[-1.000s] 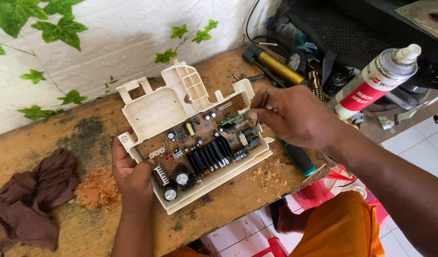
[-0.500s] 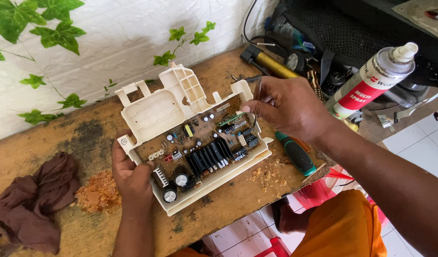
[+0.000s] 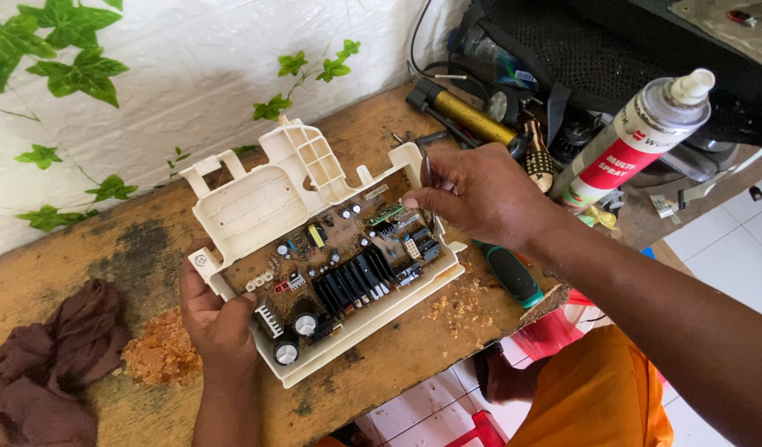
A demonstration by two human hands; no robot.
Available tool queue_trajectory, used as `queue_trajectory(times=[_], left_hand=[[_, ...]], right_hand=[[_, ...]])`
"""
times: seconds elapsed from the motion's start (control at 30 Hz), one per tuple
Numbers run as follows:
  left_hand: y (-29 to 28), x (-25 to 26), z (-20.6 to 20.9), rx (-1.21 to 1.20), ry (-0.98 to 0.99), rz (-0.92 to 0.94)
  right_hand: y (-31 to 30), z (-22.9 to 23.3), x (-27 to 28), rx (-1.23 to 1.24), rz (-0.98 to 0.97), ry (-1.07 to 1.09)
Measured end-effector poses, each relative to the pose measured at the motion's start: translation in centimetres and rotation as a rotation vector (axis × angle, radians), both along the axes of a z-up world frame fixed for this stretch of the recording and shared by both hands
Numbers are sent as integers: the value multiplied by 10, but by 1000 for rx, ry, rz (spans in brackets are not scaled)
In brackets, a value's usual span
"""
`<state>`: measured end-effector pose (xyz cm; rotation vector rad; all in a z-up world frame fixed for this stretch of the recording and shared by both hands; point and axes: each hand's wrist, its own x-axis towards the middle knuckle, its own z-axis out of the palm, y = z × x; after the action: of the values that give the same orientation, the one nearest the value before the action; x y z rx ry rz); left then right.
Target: The person uses a screwdriver to work on a circuit board inside a white plastic casing. They repeatedly tighten and loosen screws on the board while holding the casing steady with their other hand.
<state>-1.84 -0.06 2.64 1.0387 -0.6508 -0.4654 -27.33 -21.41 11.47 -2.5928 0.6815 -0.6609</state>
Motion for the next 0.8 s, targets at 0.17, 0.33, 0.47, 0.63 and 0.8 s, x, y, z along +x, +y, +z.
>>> queue_trajectory(times=[0.17, 0.33, 0.47, 0.63, 0.8], left_hand=[[4, -8, 7, 34, 50, 36], [7, 7, -10, 135, -50, 36], [3, 4, -7, 30, -1, 26], [1, 12, -14, 12, 20, -6], [6, 2, -2, 49, 48, 1]], right_hand=[[23, 35, 8, 219, -122, 233], [17, 16, 2, 46, 208, 223], [45, 53, 6, 233, 62, 542], [23, 7, -28, 215, 30, 166], [26, 1, -33, -59, 67, -96]])
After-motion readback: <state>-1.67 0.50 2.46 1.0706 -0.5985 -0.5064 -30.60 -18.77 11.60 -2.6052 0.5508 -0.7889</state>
